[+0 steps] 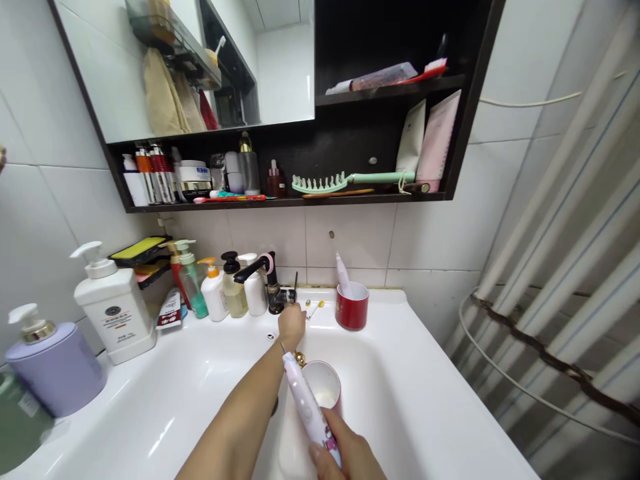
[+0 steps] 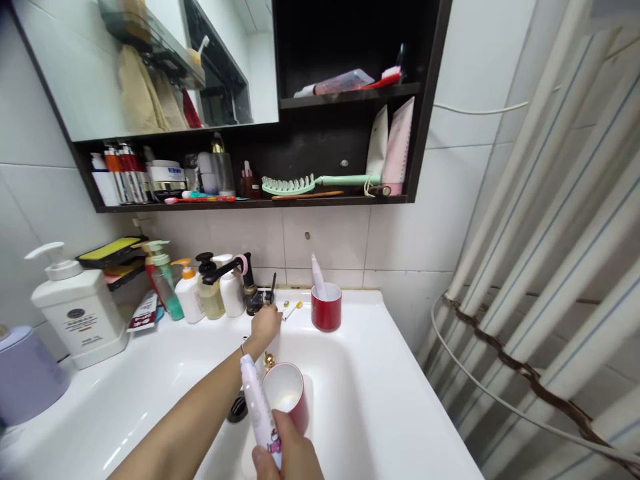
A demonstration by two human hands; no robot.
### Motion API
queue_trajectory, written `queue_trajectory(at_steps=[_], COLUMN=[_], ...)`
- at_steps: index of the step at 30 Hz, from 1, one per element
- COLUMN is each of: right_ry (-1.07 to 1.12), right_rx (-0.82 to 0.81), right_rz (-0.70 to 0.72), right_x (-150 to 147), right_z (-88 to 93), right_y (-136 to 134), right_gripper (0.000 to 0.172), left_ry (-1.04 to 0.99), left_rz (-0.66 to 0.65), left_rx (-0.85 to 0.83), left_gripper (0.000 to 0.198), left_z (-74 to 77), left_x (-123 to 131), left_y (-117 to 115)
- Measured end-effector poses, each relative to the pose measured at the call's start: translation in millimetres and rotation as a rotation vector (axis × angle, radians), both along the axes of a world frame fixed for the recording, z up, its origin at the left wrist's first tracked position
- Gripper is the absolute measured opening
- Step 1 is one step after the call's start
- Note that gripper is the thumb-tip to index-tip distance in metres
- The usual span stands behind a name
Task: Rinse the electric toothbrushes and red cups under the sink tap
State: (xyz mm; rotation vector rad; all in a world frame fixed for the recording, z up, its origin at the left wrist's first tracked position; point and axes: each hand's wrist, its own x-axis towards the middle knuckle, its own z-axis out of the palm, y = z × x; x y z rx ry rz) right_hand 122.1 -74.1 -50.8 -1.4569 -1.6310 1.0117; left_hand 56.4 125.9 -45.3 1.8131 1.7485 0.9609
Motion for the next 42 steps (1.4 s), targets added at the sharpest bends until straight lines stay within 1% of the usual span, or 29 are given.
queue_trajectory(at_steps=[3,6,9,11,13,15,18,20,22,23,24,28,31,33,38,42], right_ry=[0.007,0.005,0.087,0.187,0.293,0.383,0.486,0.527,0.539,0.535,0.529,0.533,0.564,0.568,0.582,0.588], right_rx=[0.018,0.044,0.049,0.011,-0.071,-0.170,-0.256,-0.281,-0.295,-0.302,-0.307,-0.307,-0.275,-0.282,-0.323,-0.333], right_rz=[0.013,-0.031,-0.096,-0.135,-0.179,-0.197,-0.120,-0.054,-0.009,0.003,0.012,0.051,0.037,0.032,0.053,0.043], right_x=[-2,-4,-2,1,3,3,-1,-5,-9,-11,-12,-14,-15,-14,-15,-16], right_z=[4.7,14.1,24.5,28.9,30.3,29.3,25.5,22.2,18.8,17.2,15.9,15.1,18.8,21.2,22.5,22.3], right_y=[-3,-7,-10,-10,-9,-9,-9,-10,-12,-12,-12,-13,-13,-14,-15,-16], right_gripper=[0.033,0.028,0.024,0.026,0.029,0.029,0.025,0.024,0.025,0.026,0.027,0.027,0.025,0.024,0.023,0.023], left_ry=[0.026,0.002,-0.085,-0.184,-0.316,-0.466,-0.693,-0.969,-1.229,-1.314,-1.350,-1.378,-1.380,-1.387,-1.412,-1.393], left_rz=[-0.042,-0.082,-0.083,-0.074,-0.069,-0.077,-0.105,-0.129,-0.160,-0.174,-0.185,-0.194,-0.221,-0.227,-0.176,-0.216], left_rx=[0.042,0.024,-0.034,-0.077,-0.129,-0.183,-0.240,-0.325,-0.410,-0.433,-0.438,-0.428,-0.425,-0.419,-0.399,-0.409], left_gripper=[0.019,0.014,0.004,0.008,0.009,0.010,0.011,0.009,0.006,0.005,0.006,0.008,0.008,0.008,0.008,0.009], left_z=[-1.4,1.0,7.7,14.8,23.3,32.0,42.2,45.6,46.0,45.5,44.6,41.1,40.2,40.3,40.8,38.4], left_x=[4,11,18,18,12,0,-22,-34,-43,-45,-47,-50,-51,-51,-51,-50], left_y=[-8,-10,-8,-10,-19,-36,-70,-90,-105,-109,-112,-113,-113,-114,-115,-114])
